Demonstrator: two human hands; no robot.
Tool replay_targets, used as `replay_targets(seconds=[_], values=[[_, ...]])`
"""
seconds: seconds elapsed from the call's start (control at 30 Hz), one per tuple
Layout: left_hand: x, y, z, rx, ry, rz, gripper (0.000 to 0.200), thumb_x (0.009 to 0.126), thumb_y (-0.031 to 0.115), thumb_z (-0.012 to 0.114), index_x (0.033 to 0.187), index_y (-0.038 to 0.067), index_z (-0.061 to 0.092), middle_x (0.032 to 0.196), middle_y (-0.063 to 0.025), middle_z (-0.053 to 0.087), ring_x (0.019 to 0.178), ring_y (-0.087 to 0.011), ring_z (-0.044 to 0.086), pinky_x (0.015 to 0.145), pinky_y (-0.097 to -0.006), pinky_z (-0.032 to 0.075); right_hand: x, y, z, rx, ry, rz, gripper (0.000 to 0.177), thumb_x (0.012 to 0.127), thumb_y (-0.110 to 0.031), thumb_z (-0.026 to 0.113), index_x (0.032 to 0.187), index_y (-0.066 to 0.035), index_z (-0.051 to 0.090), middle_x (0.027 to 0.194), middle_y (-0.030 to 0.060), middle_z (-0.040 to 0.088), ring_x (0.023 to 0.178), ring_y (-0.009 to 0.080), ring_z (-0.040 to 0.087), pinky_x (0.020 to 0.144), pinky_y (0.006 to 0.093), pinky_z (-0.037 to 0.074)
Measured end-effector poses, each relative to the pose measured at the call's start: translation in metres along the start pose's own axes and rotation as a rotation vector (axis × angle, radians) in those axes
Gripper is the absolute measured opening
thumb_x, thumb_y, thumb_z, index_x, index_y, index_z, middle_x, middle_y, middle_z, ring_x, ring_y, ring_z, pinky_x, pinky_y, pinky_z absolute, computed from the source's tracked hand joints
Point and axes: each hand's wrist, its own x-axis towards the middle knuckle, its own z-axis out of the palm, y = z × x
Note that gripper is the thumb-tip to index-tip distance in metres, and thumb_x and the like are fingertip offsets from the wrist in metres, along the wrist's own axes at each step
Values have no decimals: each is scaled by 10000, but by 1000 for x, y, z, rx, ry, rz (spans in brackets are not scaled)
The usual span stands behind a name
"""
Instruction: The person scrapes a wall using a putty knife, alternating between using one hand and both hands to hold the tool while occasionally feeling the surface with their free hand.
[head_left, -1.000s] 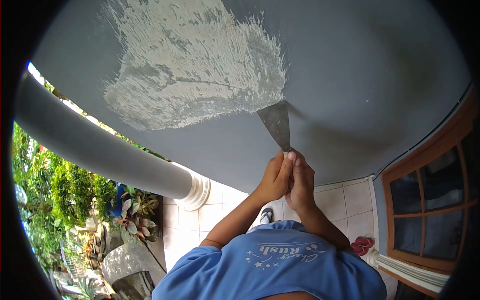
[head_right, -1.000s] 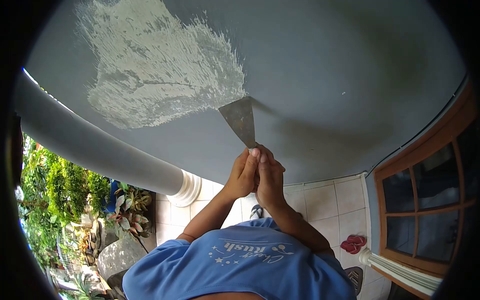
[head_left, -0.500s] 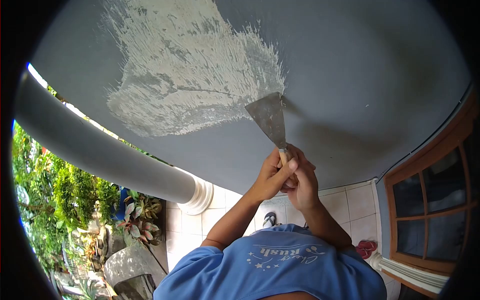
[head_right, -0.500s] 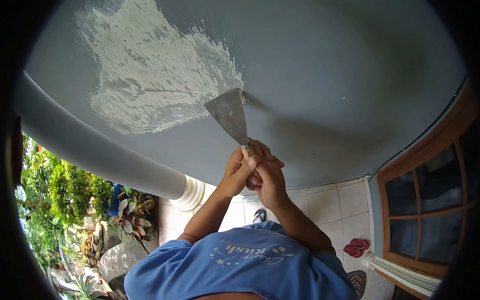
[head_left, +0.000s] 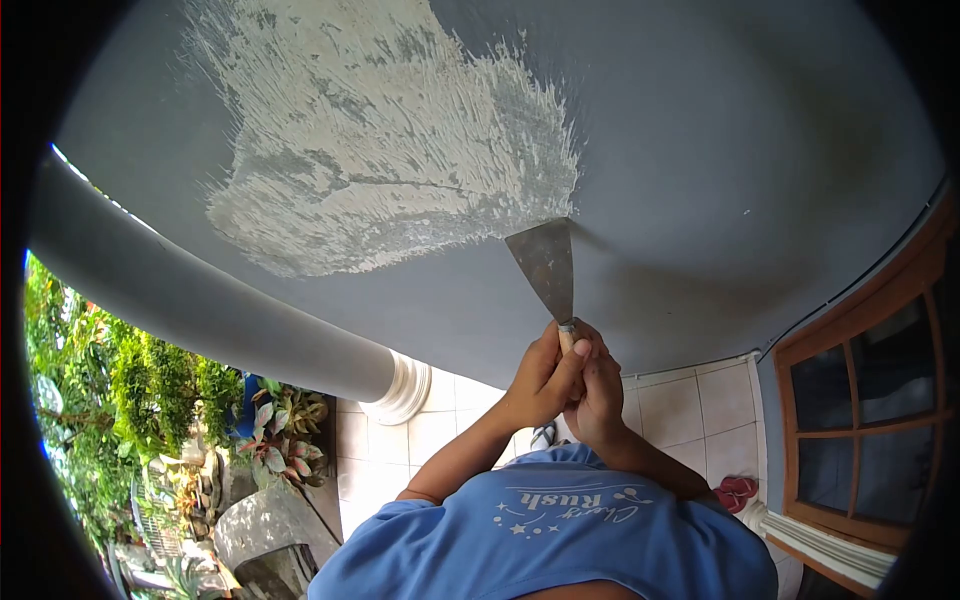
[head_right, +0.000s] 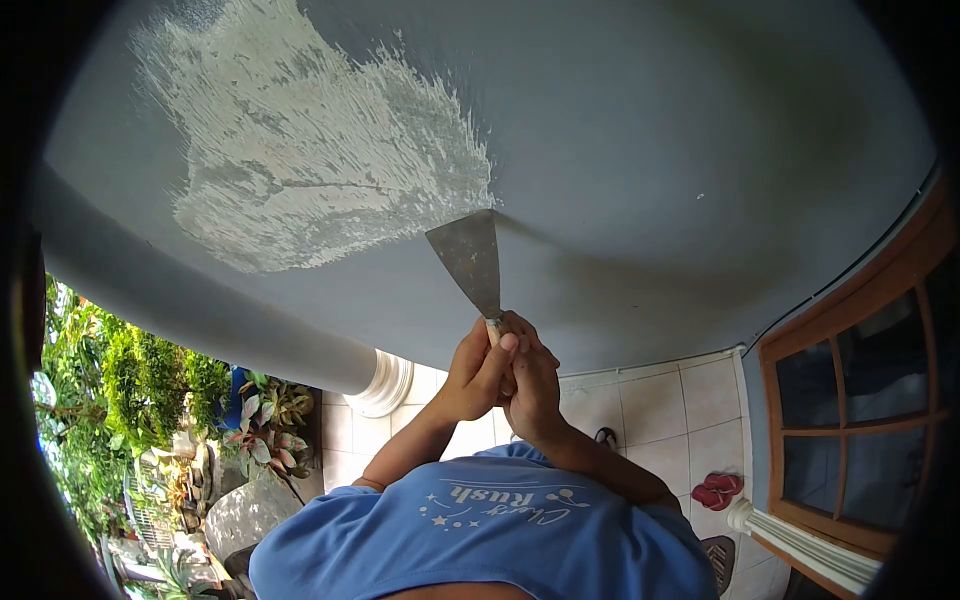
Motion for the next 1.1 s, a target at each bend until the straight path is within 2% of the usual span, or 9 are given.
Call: replay_targets(seconds=[0.13,0.2,0.23,0.33,0.47,0.63,0.73,0.83,1.1], values=[[6,3,0,37,21,67,250,1054,254,382,1052,18,467,948,-102,614,788,-154,615,745,-276,504,6,-1,7,-55,9,-96,428,1056,-355,387,1274,-2,496,755,-38,485,567,15,391,489,189,309],[22,18,-4,102,128,21,253,1037,265,447,1026,18,502,895,-104,636,644,-118,573,556,-259,467,24,-3,0,22,-13,-38,412,1056,-351,393,1256,-9,505,749,-49,473,569,14,390,485,186,303],[34,16,-3,104,140,183,257,1036,264,448,1029,15,507,884,-98,635,633,-116,572,548,-252,462,34,-10,6,74,10,-51,405,1054,-343,403,1257,-10,509,739,-54,457,578,12,394,481,182,303],[36,45,2,97,76,103,259,1052,268,397,1035,34,506,913,-59,617,638,-63,520,583,-215,443,36,-29,14,85,-61,-86,425,1051,-354,412,1280,-7,498,741,-55,446,592,11,397,496,179,316],[12,12,7,112,103,81,257,1053,269,400,1050,27,488,934,-71,621,750,-96,581,643,-224,475,9,-8,1,15,25,-46,441,1055,-343,394,1310,3,488,777,-47,478,615,3,426,508,170,343],[7,12,14,109,134,22,269,1057,269,396,1042,19,495,968,-99,639,758,-113,588,660,-229,484,2,-8,-2,172,12,61,370,1049,-335,407,1202,-23,535,779,-32,503,613,11,460,484,179,369],[16,14,12,98,163,9,270,1057,268,396,1041,18,496,961,-101,638,758,-113,589,659,-230,485,11,-15,7,119,100,87,344,1044,-408,413,1108,-113,577,675,-93,430,545,-6,382,461,173,303],[20,2,8,72,198,-28,277,1057,274,396,1038,17,498,958,-105,637,758,-114,590,658,-230,484,16,-21,14,103,191,172,346,1047,-393,406,1142,-105,574,676,-90,428,555,-6,382,468,171,308],[8,19,11,67,136,-87,292,1055,296,410,1028,21,503,932,-93,644,700,-88,576,617,-216,477,5,-20,15,33,124,58,382,1047,-392,407,1194,-81,571,687,-102,417,566,-14,371,473,170,303]])
